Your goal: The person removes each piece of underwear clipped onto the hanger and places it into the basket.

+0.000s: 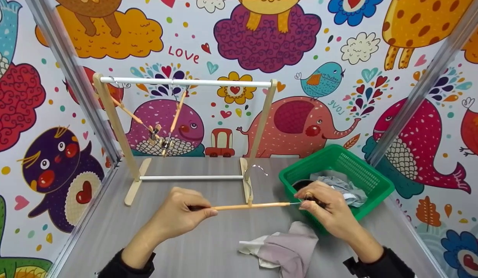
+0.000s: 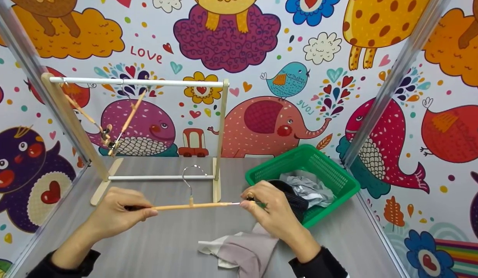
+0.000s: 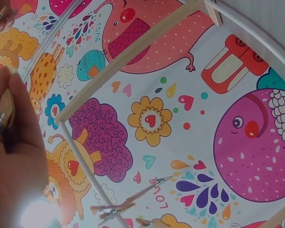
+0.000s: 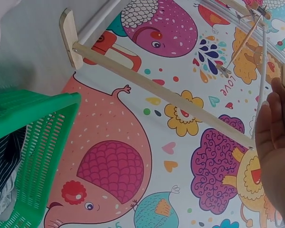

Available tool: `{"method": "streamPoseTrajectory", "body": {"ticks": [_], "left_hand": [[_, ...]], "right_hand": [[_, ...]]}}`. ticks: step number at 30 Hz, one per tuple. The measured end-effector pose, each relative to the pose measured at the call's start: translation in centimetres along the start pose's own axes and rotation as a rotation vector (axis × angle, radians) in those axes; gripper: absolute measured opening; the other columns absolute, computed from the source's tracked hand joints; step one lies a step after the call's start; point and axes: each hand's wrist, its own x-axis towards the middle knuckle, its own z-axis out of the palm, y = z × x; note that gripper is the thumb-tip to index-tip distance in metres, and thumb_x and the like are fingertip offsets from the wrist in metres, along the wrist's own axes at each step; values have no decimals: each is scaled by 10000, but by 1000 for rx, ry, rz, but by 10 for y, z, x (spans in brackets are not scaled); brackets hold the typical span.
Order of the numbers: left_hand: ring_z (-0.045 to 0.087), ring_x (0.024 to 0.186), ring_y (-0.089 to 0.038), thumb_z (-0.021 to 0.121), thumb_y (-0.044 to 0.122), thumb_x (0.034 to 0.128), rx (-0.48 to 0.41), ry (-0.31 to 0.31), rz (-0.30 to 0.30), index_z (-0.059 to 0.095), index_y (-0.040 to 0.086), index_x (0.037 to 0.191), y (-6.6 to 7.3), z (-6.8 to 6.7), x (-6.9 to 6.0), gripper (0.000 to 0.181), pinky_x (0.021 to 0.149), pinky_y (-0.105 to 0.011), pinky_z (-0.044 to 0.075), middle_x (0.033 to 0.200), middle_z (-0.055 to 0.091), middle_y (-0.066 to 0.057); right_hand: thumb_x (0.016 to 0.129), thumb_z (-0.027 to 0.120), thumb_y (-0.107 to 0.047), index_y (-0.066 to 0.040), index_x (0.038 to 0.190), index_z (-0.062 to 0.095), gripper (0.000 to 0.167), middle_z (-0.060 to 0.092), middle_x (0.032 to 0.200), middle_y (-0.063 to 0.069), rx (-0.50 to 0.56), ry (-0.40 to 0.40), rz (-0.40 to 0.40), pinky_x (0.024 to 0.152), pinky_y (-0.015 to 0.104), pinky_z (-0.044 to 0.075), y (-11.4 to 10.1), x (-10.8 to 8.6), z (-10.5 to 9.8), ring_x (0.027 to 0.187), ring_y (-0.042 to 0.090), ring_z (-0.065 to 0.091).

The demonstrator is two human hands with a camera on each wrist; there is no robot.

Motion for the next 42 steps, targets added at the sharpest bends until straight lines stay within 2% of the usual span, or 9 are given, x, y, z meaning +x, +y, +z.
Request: {"method": "streamPoseTrajectory", "body": {"ticks": [6, 11, 17, 22, 29, 32, 36, 39, 42], "left_hand": [[501, 518, -27, 890, -44, 779, -14, 29, 5, 808, 116, 809, 0, 0, -1, 182, 438, -143, 394, 636, 651, 28], [523, 525, -47, 879, -68, 781, -9, 42, 33, 802, 105, 818, 3, -2, -1, 193, 456, -150, 420, 659, 669, 15], [520, 537, -48, 880, -70, 778, 56, 71, 31, 796, 117, 811, 7, -8, -2, 207, 474, -153, 429, 662, 662, 27], [528, 549, -40, 877, -102, 758, 110, 97, 25, 797, 116, 805, 10, -11, -4, 236, 483, -148, 435, 672, 670, 33], [483, 544, -1, 890, -89, 739, 231, 131, 84, 784, 104, 793, 17, -10, -3, 226, 466, -125, 388, 657, 628, 56], [473, 535, -5, 890, -111, 715, 258, 164, 98, 778, 95, 792, 19, -10, -4, 247, 457, -126, 380, 651, 617, 50], [486, 529, -4, 889, -125, 702, 292, 216, 74, 787, 87, 796, 22, -9, -5, 253, 446, -129, 388, 656, 635, 50], [497, 531, 1, 887, -126, 697, 327, 254, 49, 789, 82, 786, 25, -7, -6, 247, 442, -130, 393, 660, 651, 54], [509, 534, 0, 877, -138, 683, 365, 286, 40, 788, 83, 773, 27, -5, -5, 255, 448, -139, 413, 658, 657, 54]], "right_hand": [[819, 709, 162, -62, 1066, 736, 334, 720, 1032, 114, -2, -3, 29, 716, 246, 492, -1, 0, 0, 932, 186, 647], [857, 692, 165, -20, 1219, 702, 407, 716, 1108, 52, 19, -20, 166, 734, 246, 532, -7, -1, -1, 921, 156, 660], [878, 731, 116, -67, 1472, 567, 643, 681, 1363, 72, -67, -3, 301, 927, 232, 521, -7, -9, -1, 1160, 159, 644], [881, 771, 60, -119, 1536, 508, 729, 642, 1415, 86, -104, 18, 362, 998, 211, 471, -2, -18, 3, 1264, 151, 603], [876, 811, -11, -174, 1594, 427, 830, 578, 1497, 36, -108, 29, 411, 1053, 187, 427, 6, -35, 13, 1338, 179, 560], [865, 836, -35, -170, 1583, 455, 824, 583, 1473, 0, -130, 21, 428, 1047, 175, 427, 9, -43, 18, 1327, 191, 565], [857, 867, -96, -169, 1578, 473, 824, 573, 1477, -43, -182, -2, 442, 1034, 209, 456, 13, -54, 25, 1327, 172, 567], [841, 887, -127, -149, 1569, 482, 834, 575, 1494, -8, -215, -15, 413, 1035, 217, 458, 17, -64, 30, 1335, 168, 564], [818, 907, -150, -109, 1547, 506, 833, 577, 1508, 43, -239, -26, 388, 1054, 164, 413, 21, -75, 36, 1350, 175, 553]]}}
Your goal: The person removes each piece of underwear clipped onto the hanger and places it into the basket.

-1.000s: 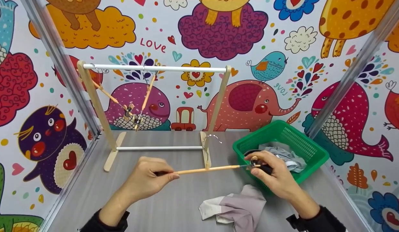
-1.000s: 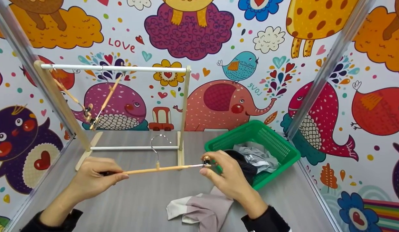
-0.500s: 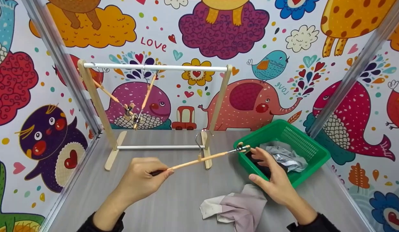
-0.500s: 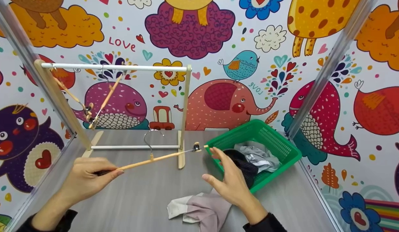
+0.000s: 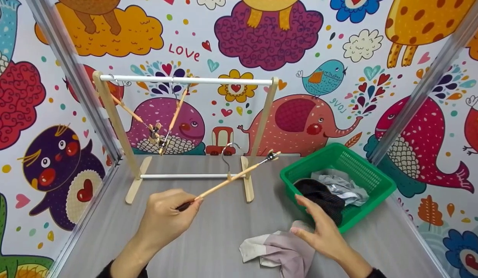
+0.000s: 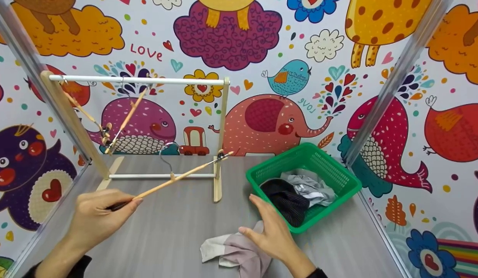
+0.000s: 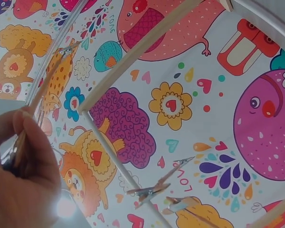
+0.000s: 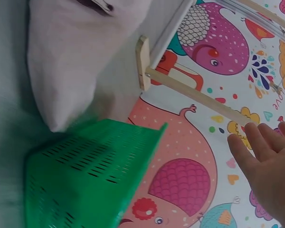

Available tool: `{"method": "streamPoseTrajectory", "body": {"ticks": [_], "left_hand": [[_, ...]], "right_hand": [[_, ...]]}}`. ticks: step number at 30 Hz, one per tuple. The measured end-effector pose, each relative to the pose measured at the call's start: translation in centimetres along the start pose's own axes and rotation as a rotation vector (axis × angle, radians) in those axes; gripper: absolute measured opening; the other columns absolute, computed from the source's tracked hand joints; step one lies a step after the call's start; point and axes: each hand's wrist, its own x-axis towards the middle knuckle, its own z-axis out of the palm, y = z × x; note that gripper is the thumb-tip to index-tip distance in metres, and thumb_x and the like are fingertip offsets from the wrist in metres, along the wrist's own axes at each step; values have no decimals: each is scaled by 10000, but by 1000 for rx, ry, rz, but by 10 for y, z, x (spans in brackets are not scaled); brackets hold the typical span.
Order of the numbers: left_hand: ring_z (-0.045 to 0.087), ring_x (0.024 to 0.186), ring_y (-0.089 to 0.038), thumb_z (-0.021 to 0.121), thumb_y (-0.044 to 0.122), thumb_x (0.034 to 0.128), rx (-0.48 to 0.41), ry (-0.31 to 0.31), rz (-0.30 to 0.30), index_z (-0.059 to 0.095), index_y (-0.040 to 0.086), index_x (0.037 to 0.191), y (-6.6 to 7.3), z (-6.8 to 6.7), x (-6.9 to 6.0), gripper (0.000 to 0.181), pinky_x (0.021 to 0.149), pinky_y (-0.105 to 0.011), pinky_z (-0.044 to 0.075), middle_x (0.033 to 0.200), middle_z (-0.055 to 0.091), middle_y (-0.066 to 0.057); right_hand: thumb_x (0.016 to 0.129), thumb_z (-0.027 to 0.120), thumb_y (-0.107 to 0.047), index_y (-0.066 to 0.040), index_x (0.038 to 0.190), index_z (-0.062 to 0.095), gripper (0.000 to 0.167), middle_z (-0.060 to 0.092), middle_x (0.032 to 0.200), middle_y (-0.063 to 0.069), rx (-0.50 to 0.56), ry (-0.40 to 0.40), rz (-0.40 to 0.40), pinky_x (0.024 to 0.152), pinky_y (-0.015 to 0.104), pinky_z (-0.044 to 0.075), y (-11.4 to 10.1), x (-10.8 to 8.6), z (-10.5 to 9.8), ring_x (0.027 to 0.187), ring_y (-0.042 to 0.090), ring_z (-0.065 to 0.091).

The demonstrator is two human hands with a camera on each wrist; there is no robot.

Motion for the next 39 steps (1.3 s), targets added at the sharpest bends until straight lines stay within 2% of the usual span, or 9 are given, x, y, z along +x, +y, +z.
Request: {"method": "streamPoseTrajectory", "body": {"ticks": [4, 6, 10, 16, 23, 26, 29, 35, 39], "left_hand": [[509, 536, -3, 857, -155, 665, 46, 43, 2, 780, 86, 757, 0, 3, 0, 269, 460, -151, 432, 644, 641, 57], [500, 533, -2, 846, -160, 662, 64, 67, 1, 777, 81, 750, 0, 4, 1, 265, 456, -152, 424, 636, 631, 59], [486, 528, -4, 834, -154, 675, 106, 103, -9, 772, 70, 738, 0, 6, 4, 241, 448, -154, 406, 631, 631, 58], [494, 537, -8, 814, -140, 699, 179, 125, -47, 779, 60, 740, 4, 10, 10, 208, 453, -156, 413, 639, 642, 46], [462, 518, -12, 803, -130, 713, 221, 148, -86, 793, 52, 749, 4, 13, 13, 186, 430, -149, 381, 616, 618, 32], [472, 513, -23, 787, -136, 715, 238, 163, -92, 786, 41, 736, 3, 15, 16, 179, 427, -159, 388, 608, 620, 21], [497, 513, -39, 763, -143, 731, 257, 170, -100, 781, 32, 730, 4, 17, 21, 176, 428, -181, 405, 610, 638, 7], [601, 518, -114, 763, -128, 781, 294, 173, -130, 803, -11, 793, 4, 23, 30, 124, 453, -277, 504, 646, 687, -48], [628, 527, -165, 760, -132, 801, 298, 170, -154, 802, -46, 826, 3, 28, 35, 99, 461, -322, 532, 666, 697, -83]], "right_hand": [[813, 914, -208, -77, 1519, 538, 811, 555, 1540, 58, -55, -22, 22, 1100, 158, 357, 7, -12, 10, 1384, 212, 530], [817, 910, -253, -93, 1518, 544, 807, 551, 1545, 56, -100, -43, 44, 1109, 244, 400, 10, -18, 15, 1386, 235, 530], [812, 902, -345, -111, 1510, 553, 814, 551, 1539, 83, -164, -101, 75, 1034, 504, 498, 17, -28, 25, 1372, 304, 535], [824, 856, -498, -48, 1465, 580, 830, 532, 1534, 174, -190, -204, 78, 998, 692, 450, 29, -41, 36, 1362, 439, 510], [812, 827, -603, -8, 1452, 573, 910, 486, 1538, 266, -194, -320, 115, 1043, 772, 346, 38, -51, 46, 1382, 562, 435], [781, 842, -629, 0, 1450, 572, 957, 479, 1528, 299, -198, -343, 119, 1006, 817, 329, 41, -55, 49, 1359, 603, 431], [744, 861, -650, -9, 1450, 573, 995, 480, 1520, 310, -214, -363, 133, 960, 833, 347, 44, -58, 52, 1332, 602, 454], [713, 870, -675, -11, 1492, 526, 1079, 454, 1531, 323, -207, -462, 235, 958, 826, 364, 47, -61, 53, 1326, 598, 449], [699, 893, -649, -16, 1492, 521, 1081, 487, 1494, 309, -226, -495, 244, 965, 798, 385, 49, -64, 54, 1300, 551, 480]]}}
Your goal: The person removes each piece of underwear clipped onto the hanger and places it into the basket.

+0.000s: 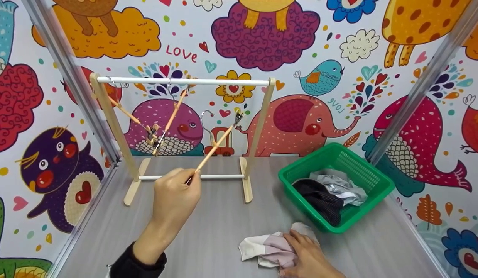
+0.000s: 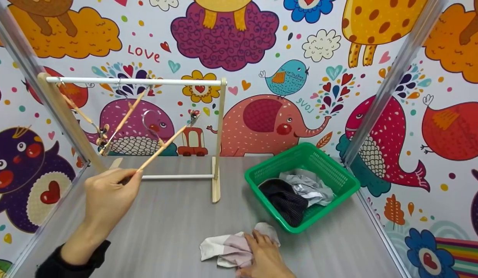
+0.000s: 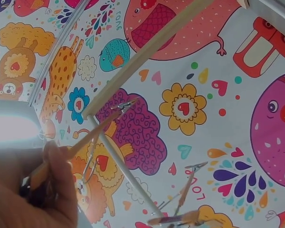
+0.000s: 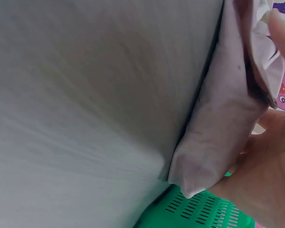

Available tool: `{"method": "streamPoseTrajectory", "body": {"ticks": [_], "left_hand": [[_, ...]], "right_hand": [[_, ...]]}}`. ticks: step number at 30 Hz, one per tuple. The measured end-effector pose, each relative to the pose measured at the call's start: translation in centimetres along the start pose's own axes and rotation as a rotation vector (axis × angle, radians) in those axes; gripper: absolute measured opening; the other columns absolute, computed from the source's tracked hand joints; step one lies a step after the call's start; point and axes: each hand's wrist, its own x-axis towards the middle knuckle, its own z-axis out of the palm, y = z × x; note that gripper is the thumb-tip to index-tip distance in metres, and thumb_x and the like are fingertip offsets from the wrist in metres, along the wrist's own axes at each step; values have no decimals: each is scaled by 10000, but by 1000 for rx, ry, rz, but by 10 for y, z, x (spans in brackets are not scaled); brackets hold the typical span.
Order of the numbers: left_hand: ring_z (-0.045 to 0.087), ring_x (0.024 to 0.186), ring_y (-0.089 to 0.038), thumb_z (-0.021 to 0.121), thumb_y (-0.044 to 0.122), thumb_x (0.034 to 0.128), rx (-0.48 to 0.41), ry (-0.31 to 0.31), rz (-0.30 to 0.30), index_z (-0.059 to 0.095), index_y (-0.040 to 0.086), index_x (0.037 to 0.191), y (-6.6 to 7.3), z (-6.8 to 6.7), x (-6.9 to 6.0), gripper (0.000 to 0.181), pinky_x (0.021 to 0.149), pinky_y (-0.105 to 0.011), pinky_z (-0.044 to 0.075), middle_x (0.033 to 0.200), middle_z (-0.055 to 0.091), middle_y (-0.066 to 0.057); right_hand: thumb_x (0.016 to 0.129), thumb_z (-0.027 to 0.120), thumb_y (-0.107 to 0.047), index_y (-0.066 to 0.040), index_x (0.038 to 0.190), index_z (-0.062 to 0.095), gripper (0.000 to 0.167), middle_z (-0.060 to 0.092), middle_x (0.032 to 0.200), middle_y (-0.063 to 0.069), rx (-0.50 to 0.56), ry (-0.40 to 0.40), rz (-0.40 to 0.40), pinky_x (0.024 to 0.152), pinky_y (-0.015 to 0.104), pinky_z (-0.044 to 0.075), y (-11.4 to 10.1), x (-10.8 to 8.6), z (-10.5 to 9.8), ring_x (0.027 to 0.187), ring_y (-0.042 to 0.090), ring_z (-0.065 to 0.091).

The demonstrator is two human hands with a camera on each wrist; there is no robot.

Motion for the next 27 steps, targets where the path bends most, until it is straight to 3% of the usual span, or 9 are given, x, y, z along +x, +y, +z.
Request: {"method": "streamPoseTrajectory", "body": {"ticks": [11, 18, 23, 27], "left_hand": [[676, 591, -265, 740, -113, 835, 27, -41, -69, 792, -82, 839, 5, 11, 19, 61, 529, -408, 567, 695, 711, -136], [661, 577, -290, 738, -80, 858, 78, -49, -56, 780, -91, 822, 8, 14, 31, 57, 530, -427, 549, 700, 710, -161], [654, 579, -292, 727, -83, 860, 88, -41, -52, 779, -93, 823, 9, 16, 39, 64, 535, -418, 554, 696, 701, -166], [633, 572, -289, 715, -87, 870, 97, -49, -67, 778, -102, 834, 9, 18, 47, 73, 545, -411, 554, 678, 685, -163]], "right_hand": [[724, 929, -261, -85, 1325, 672, 677, 650, 1210, 72, -91, 92, -127, 888, 504, 541, 3, -3, 4, 1107, 315, 600], [829, 821, -69, -162, 1184, 749, 373, 669, 1057, -78, 67, 16, -168, 791, 364, 547, 1, -1, 1, 954, 102, 613], [825, 787, 3, -168, 1139, 765, 358, 694, 1037, -107, 128, 20, -223, 774, 335, 544, 1, 0, 2, 938, 73, 620], [801, 730, 97, -154, 1112, 771, 402, 712, 1019, -91, 264, 53, -273, 761, 300, 539, 2, 1, 1, 923, 53, 615]]}}
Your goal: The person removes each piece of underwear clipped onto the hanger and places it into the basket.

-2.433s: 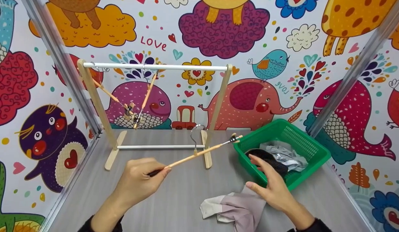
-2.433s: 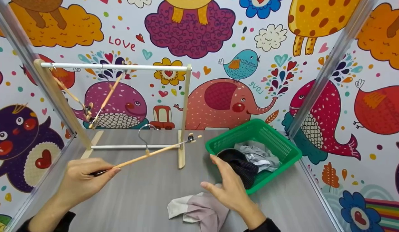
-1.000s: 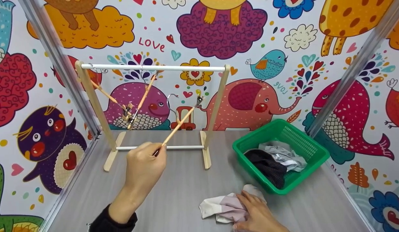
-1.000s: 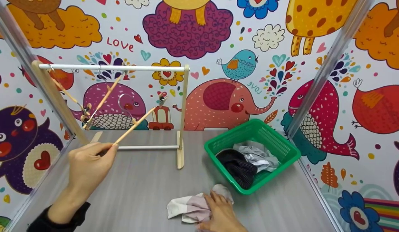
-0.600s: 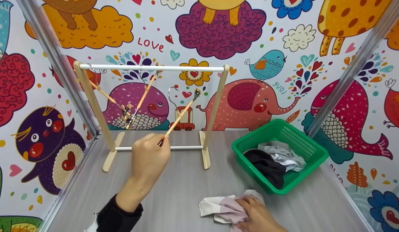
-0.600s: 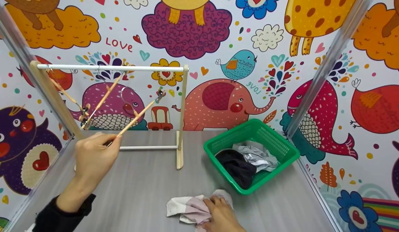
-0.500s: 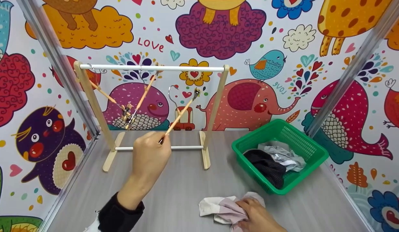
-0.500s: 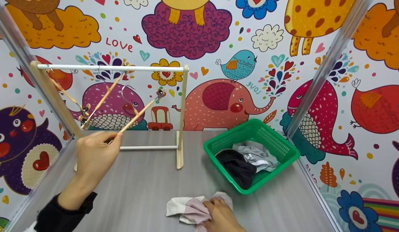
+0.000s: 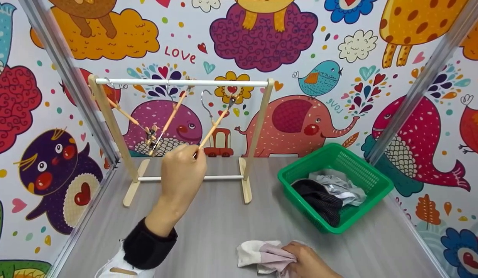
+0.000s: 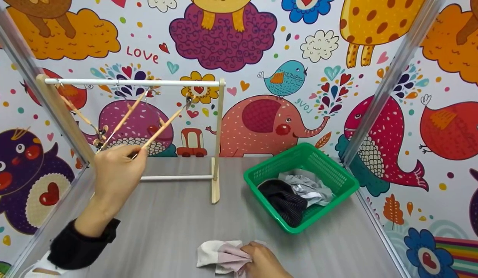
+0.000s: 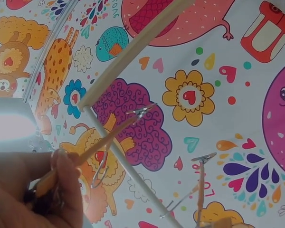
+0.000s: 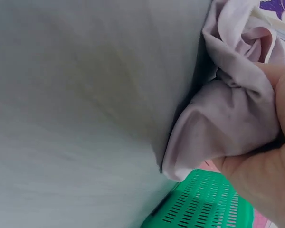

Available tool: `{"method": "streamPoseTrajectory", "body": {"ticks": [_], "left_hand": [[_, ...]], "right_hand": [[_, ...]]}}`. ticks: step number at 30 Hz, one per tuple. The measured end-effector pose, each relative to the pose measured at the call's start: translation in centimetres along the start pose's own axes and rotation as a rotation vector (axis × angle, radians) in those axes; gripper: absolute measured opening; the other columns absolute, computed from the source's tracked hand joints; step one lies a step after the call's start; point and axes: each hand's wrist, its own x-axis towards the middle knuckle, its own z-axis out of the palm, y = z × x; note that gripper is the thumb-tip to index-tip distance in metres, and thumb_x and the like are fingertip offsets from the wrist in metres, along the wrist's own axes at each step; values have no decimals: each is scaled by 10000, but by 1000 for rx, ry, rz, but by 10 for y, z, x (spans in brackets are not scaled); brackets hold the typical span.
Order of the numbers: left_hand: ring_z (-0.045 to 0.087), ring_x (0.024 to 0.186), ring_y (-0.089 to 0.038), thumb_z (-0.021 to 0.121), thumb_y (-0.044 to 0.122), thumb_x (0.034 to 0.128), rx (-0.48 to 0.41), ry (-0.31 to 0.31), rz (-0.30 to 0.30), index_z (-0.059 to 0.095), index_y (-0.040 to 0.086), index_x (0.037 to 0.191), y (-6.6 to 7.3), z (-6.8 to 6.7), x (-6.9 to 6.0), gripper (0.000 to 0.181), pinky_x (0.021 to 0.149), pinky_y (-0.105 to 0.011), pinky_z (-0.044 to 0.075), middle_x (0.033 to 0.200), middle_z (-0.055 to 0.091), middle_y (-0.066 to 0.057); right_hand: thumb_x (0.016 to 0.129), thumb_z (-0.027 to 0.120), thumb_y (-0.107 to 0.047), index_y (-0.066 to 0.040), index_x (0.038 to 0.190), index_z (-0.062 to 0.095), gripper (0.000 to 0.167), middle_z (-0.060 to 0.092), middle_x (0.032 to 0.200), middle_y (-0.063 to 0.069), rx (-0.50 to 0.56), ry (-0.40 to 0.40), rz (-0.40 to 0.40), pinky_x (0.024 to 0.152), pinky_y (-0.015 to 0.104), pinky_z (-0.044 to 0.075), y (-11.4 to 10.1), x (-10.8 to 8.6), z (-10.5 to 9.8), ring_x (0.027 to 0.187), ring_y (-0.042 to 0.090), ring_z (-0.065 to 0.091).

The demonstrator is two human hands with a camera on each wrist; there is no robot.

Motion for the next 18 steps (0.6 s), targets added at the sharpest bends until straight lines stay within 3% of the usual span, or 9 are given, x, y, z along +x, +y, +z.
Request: {"method": "streamPoseTrajectory", "body": {"ticks": [10, 18], "left_hand": [[603, 561, -314, 715, -62, 901, 67, 18, -9, 772, -114, 839, -2, 5, 12, 99, 538, -414, 525, 661, 671, -174], [654, 624, -355, 709, -46, 933, 79, 1, -30, 772, -127, 890, -5, 16, 24, 111, 581, -447, 546, 714, 691, -202]], "right_hand": [[787, 689, 150, -73, 1165, 765, 445, 740, 1057, 28, 271, 57, -13, 809, 268, 533, -7, 2, -8, 968, 66, 630], [750, 699, 161, -103, 1128, 773, 466, 741, 1062, 19, 244, 175, -2, 810, 246, 532, -18, 6, -20, 958, 57, 632]]}}
